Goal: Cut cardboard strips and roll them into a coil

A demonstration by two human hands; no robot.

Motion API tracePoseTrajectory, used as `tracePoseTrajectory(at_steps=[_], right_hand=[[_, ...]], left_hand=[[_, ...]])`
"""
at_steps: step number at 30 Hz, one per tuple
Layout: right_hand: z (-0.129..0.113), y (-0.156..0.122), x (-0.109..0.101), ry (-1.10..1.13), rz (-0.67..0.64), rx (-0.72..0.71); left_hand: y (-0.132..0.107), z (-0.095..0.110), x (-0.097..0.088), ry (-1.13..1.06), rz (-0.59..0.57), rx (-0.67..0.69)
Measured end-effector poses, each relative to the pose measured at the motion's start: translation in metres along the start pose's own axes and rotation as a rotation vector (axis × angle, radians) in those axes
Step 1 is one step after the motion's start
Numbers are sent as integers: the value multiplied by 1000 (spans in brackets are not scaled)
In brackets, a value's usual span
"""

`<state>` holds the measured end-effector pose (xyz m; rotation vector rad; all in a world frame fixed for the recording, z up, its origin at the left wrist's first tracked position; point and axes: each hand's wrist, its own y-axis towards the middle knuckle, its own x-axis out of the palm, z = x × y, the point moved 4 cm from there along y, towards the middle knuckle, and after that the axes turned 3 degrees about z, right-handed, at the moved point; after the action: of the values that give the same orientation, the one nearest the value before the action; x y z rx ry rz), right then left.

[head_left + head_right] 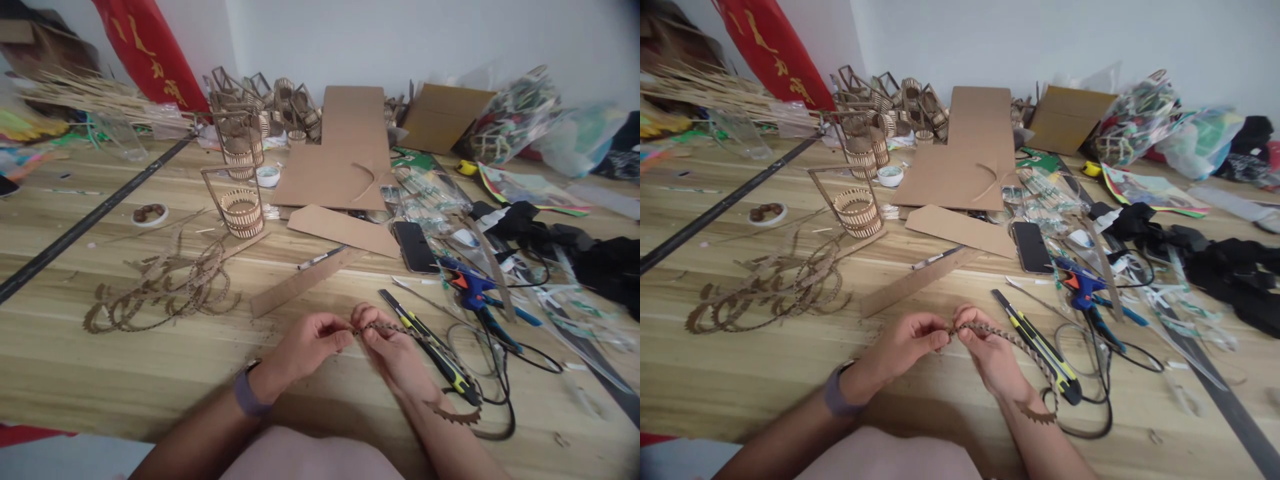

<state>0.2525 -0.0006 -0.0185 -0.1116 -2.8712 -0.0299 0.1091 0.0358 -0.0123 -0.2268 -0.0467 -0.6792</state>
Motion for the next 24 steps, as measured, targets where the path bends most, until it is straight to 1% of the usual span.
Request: tracePoseTrajectory(at_steps=[3, 8, 12, 13, 15, 19, 21, 24], right_hand=[[4, -2, 0, -25, -18, 7], [14, -5, 1, -79, -67, 22], [12, -4, 1, -110, -97, 1], [9, -3, 1, -125, -117, -5], [0, -2, 1, -188, -198, -18], [-14, -3, 3, -356, -376, -32], [-14, -4, 4, -433, -416, -48], [-10, -5, 5, -553, -436, -166]], left_hand=[[-2, 5, 0, 108, -35, 24], [-1, 7, 0, 162, -131, 0], [-1, 7, -3, 212, -129, 7], [-2, 8, -4, 232, -130, 10], [-3, 9, -7, 276, -154, -7], [-5, 11, -11, 330, -236, -88], [-6, 11, -12, 358, -257, -131], [-5, 9, -13, 413, -281, -169]])
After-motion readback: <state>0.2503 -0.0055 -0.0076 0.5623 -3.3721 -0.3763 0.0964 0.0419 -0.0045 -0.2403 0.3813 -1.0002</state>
